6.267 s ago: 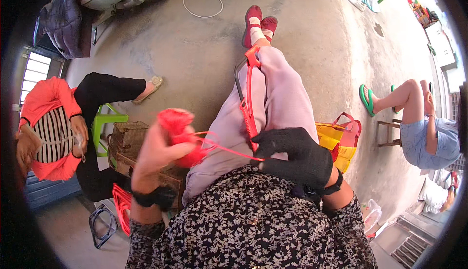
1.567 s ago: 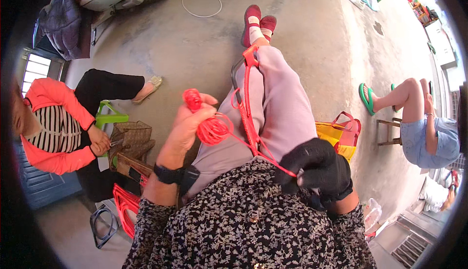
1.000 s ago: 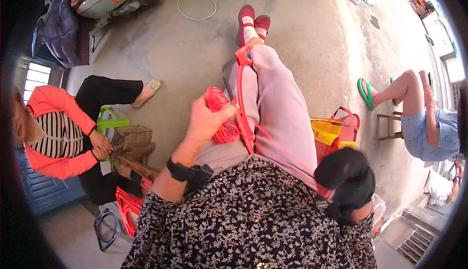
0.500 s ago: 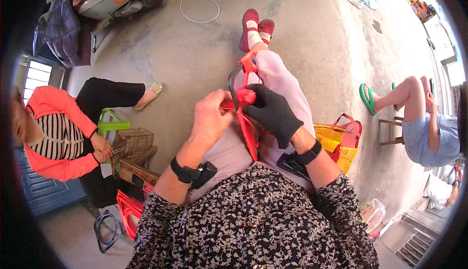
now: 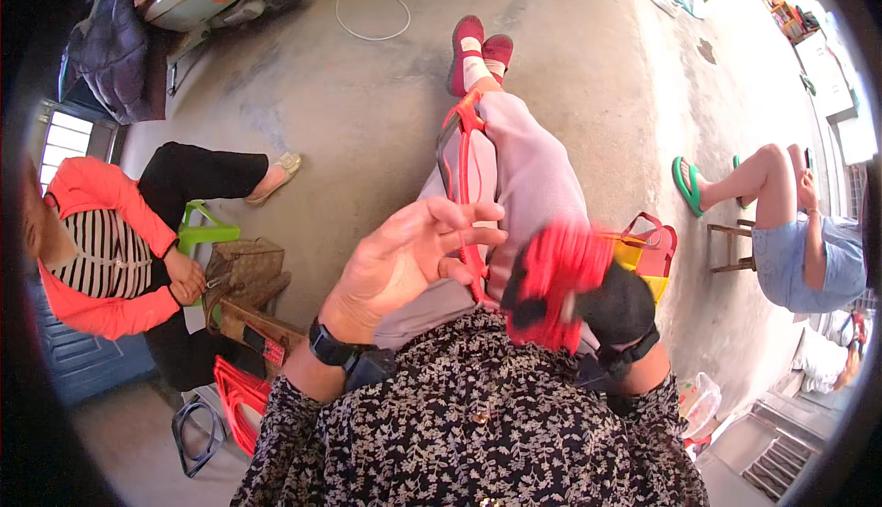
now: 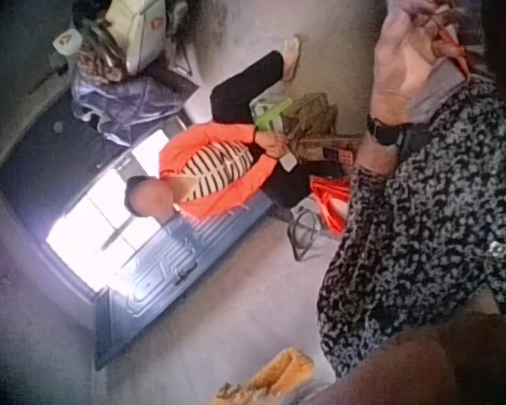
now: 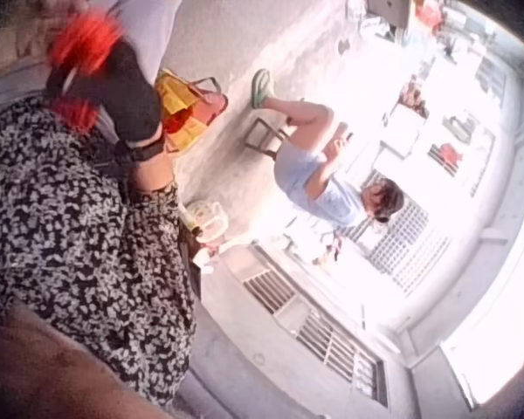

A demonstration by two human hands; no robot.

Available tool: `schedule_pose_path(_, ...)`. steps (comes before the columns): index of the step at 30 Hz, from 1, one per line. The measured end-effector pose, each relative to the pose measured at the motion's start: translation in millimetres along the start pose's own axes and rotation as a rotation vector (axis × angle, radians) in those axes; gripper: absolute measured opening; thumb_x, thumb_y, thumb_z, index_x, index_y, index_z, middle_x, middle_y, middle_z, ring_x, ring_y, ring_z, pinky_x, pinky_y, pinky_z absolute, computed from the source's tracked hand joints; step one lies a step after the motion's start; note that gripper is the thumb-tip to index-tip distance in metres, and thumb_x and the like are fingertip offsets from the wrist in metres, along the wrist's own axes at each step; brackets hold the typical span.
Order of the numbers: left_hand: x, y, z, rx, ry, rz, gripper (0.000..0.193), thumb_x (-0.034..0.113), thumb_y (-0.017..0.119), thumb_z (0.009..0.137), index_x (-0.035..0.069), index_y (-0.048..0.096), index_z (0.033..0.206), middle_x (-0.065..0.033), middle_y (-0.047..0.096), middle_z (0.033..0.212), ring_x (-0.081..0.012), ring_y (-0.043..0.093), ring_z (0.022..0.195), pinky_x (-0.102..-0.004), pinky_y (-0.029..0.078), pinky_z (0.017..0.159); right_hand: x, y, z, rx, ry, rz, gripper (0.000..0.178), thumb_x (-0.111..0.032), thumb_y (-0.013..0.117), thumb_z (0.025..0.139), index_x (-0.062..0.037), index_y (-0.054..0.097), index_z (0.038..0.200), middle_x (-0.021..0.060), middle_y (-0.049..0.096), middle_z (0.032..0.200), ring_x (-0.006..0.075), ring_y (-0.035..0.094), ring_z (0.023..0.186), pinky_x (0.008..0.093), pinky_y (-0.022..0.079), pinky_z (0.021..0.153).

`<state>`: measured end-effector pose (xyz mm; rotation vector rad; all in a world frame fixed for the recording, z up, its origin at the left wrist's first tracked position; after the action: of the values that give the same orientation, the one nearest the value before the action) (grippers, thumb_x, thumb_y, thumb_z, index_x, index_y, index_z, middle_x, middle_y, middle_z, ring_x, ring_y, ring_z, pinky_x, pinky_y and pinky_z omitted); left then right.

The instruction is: The person wraps red cord around a black frame by hand, repeatedly looping the cord through the center and pulling it tight. They continue threading the cord from a bundle around the frame's edges to cover the structure.

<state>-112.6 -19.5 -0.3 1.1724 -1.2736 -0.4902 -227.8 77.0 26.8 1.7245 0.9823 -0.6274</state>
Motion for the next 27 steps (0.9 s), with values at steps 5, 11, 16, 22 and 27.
schedule_pose_path(5, 15.4, -18.9, -22.4, -0.054, 0.047, -0.238, 0.04, 0.037, 0.059, 0.089, 0.004, 0.051, 0.109, -0.0074, 0.05, 0.092, -0.0175, 0.046, 0.077, -0.0258, 0.045, 0.055, 27.4, -35.6, -31.2, -0.006, -0.005, 0.192, 0.054, -0.015, 0.074, 0.071, 0.0011, 0.052, 0.117, 0.0096, 0.063, 0.101, 0.0203, 0.062, 0.086, 0.0342, 0.05, 0.08)
schedule_pose_path(11, 17.6, -67.8, -64.5, 0.15, -0.05, -0.069, 0.036, 0.027, 0.056, 0.092, 0.001, 0.048, 0.116, -0.0075, 0.052, 0.08, -0.0141, 0.047, 0.067, -0.0229, 0.04, 0.046, 32.3, -101.5, -56.3, 0.355, -0.154, 0.337, 0.045, -0.021, 0.063, 0.079, 0.007, 0.051, 0.111, 0.0131, 0.061, 0.083, 0.0232, 0.059, 0.067, 0.0356, 0.049, 0.067)
schedule_pose_path(16, 12.3, -89.3, -90.4, 0.43, -0.143, 0.269, 0.027, 0.02, 0.054, 0.093, -0.001, 0.053, 0.109, -0.001, 0.046, 0.062, -0.0081, 0.04, 0.049, -0.0205, 0.032, 0.04, 34.6, -89.3, -39.4, 0.29, -0.044, 0.163, 0.039, -0.017, 0.063, 0.081, 0.0035, 0.052, 0.113, 0.0092, 0.061, 0.082, 0.0196, 0.06, 0.069, 0.0326, 0.049, 0.067)
schedule_pose_path(22, 12.4, -85.2, -109.4, 0.424, -0.197, 0.545, 0.021, 0.017, 0.053, 0.094, 0.0, 0.056, 0.106, 0.0058, 0.036, 0.056, -0.0034, 0.031, 0.045, -0.0189, 0.027, 0.04, 37.7, -38.3, 48.1, 0.277, -0.132, -0.644, 0.041, -0.024, 0.073, 0.077, -0.005, 0.059, 0.11, 0.0067, 0.065, 0.088, 0.016, 0.063, 0.081, 0.0315, 0.051, 0.072)
schedule_pose_path(27, 3.2, -77.9, -137.4, 0.406, -0.38, 0.846, 0.017, 0.015, 0.055, 0.093, 0.002, 0.067, 0.093, 0.009, 0.045, 0.058, -0.0004, 0.037, 0.051, -0.0185, 0.027, 0.046, 48.9, -21.9, 75.5, 0.225, -0.022, -0.992, 0.042, -0.029, 0.074, 0.075, -0.0065, 0.06, 0.108, 0.0119, 0.067, 0.085, 0.0212, 0.065, 0.081, 0.0349, 0.05, 0.076)
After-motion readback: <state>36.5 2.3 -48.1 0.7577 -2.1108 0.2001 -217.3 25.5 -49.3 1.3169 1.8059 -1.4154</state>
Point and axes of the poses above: each hand's wrist, its own z-axis towards the middle knuckle, its own y-axis out of the palm, x = y × z, the point moved 8 cm from there along z, towards the middle knuckle
